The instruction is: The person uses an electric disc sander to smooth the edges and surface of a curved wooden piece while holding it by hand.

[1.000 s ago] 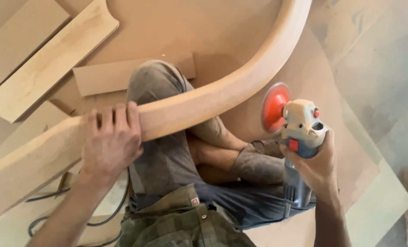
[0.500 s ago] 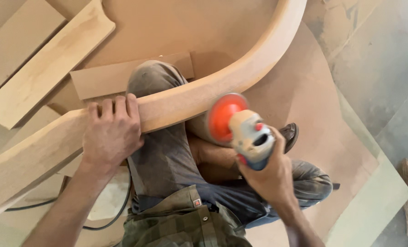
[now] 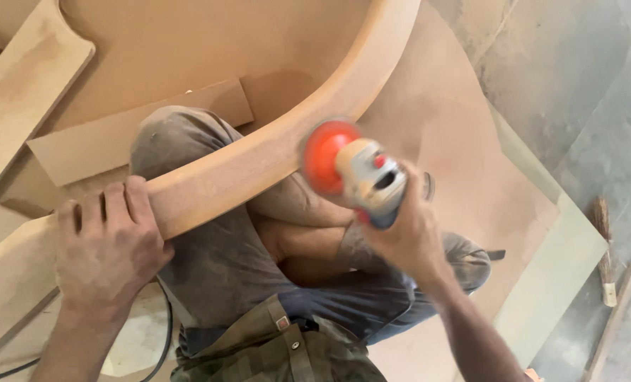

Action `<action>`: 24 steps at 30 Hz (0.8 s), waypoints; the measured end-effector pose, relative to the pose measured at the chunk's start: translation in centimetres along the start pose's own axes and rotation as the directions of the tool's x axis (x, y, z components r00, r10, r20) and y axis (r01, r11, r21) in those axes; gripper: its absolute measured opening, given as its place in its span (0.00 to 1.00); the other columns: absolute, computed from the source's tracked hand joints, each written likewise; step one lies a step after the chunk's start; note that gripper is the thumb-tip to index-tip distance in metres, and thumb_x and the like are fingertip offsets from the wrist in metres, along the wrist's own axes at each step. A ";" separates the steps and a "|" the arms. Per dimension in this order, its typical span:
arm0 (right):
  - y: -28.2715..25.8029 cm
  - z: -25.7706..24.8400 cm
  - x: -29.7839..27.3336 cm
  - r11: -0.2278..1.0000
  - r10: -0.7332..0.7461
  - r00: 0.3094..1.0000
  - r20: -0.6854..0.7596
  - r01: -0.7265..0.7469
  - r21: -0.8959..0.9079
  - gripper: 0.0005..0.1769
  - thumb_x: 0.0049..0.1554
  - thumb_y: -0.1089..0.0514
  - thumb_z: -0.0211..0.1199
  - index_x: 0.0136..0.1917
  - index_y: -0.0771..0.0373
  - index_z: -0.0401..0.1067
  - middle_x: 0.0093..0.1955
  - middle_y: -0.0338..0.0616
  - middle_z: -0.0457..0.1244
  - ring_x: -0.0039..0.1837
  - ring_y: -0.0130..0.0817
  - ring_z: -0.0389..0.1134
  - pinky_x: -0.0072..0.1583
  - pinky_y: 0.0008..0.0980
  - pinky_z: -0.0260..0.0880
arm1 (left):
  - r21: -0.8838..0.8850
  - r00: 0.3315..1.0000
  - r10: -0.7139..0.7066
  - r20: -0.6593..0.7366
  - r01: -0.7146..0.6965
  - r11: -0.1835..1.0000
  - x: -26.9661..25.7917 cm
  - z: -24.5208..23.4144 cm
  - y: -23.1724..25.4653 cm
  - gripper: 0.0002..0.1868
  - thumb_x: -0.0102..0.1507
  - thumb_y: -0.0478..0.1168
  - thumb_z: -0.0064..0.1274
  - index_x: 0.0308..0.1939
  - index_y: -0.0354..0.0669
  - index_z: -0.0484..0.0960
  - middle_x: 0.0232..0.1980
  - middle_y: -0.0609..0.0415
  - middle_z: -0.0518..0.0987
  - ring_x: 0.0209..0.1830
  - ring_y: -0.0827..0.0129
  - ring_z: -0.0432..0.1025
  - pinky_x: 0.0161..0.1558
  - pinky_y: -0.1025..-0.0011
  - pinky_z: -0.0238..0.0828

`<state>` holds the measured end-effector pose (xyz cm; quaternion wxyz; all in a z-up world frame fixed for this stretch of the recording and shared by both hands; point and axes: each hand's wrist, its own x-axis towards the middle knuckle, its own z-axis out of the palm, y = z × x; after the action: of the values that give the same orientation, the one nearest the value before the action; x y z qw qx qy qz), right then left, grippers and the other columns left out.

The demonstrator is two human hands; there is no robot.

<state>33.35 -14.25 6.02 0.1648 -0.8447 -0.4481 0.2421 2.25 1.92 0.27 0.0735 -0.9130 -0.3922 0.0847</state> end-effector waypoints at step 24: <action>-4.2 1.6 -4.7 0.999 0.042 0.995 0.093 -0.042 -0.008 0.52 0.44 0.55 0.77 0.74 0.63 0.51 0.49 0.58 0.71 0.51 0.52 0.76 0.50 0.44 0.77 | -0.073 1.000 -0.014 -0.016 0.013 0.997 -0.6 0.8 0.2 0.45 0.41 0.57 0.71 0.57 0.38 0.77 0.45 0.52 0.80 0.46 0.62 0.74 0.57 0.58 0.70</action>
<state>27.34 -15.80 8.00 0.1358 -0.8421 -0.4383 0.2834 1.84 1.43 -0.53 0.0440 -0.9130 -0.4007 0.0623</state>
